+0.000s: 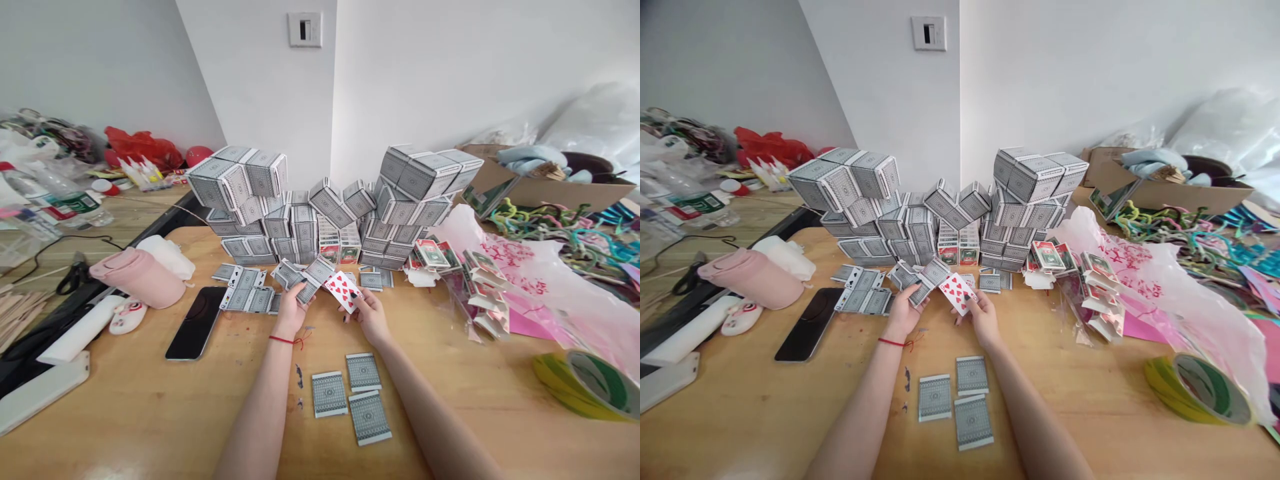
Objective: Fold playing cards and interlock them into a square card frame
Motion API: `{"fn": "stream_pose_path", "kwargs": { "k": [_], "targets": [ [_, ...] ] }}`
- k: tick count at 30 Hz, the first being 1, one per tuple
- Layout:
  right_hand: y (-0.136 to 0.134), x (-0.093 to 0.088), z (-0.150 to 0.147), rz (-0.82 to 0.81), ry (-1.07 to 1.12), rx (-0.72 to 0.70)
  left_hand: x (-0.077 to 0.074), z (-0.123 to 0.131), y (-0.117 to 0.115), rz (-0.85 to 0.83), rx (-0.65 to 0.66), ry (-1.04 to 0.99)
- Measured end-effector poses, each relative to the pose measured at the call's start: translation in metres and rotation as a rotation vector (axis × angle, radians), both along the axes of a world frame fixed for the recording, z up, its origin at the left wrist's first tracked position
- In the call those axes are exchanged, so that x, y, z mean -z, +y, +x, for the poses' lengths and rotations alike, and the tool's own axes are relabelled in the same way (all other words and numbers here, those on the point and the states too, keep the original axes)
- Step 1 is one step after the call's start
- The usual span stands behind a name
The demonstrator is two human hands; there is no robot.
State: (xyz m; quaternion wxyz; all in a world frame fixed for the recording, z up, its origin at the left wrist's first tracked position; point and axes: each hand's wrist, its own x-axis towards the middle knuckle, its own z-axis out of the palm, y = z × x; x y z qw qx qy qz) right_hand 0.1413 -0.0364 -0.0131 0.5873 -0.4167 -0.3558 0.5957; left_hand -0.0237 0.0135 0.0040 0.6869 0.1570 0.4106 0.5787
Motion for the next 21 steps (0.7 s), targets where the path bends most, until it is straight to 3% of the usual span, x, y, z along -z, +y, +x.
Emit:
{"fn": "stream_pose_path", "kwargs": {
  "k": [21],
  "targets": [
    [-0.0007,-0.0031,-0.0005,0.027,-0.032,-0.057,-0.0006,0.0022,-0.0016,0.042,-0.003,0.027]
  ]
}}
